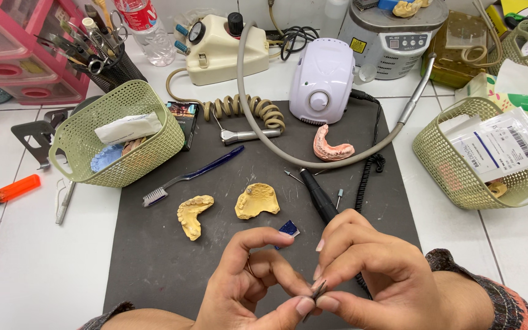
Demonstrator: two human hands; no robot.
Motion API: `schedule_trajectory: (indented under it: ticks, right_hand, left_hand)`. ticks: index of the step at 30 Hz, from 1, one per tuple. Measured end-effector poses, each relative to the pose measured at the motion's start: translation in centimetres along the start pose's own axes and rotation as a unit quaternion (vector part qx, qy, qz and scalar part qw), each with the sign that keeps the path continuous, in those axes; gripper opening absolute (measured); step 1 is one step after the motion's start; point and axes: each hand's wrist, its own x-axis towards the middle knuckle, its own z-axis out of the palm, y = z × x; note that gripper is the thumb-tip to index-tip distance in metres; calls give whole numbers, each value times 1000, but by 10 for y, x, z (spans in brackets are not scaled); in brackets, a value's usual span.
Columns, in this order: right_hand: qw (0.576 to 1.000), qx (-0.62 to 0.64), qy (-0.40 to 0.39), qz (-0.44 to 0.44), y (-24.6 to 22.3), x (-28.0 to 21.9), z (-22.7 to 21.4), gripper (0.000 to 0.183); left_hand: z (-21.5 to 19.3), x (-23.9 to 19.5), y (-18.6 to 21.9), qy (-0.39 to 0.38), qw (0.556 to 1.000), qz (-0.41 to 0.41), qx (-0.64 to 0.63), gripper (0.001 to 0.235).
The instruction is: The person uses a rotary handpiece to grind and shape a small tooth-like component, then fits it into a pink denture base and aligns it with a yellow dental cast. The person repeatedly checks the fit and makes further adjustments with the rotary tool.
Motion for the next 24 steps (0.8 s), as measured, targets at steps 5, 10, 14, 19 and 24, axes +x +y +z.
schedule_trajectory:
  ticks: [5, 10, 14, 19, 24]
  right_hand:
    - [1000, -1, -10, 9, 2, 0, -1, 13]
    - [1000, 0, -5, 12, 3, -1, 0, 11]
    - [1000, 1, -5, 12, 3, -2, 0, 11]
    - [1000, 0, -10, 6, 4, -2, -1, 11]
    - [1000, -3, -6, 7, 3, -2, -1, 12]
  left_hand:
    - [0, 1, 1, 6, 1000, 2, -1, 64]
    - [-1, 1, 1, 6, 1000, 0, -4, 62]
    - [0, 0, 2, 5, 1000, -3, -10, 61]
    - [-1, 0, 2, 5, 1000, -4, -13, 60]
    - [-3, 0, -2, 0, 1000, 1, -11, 60]
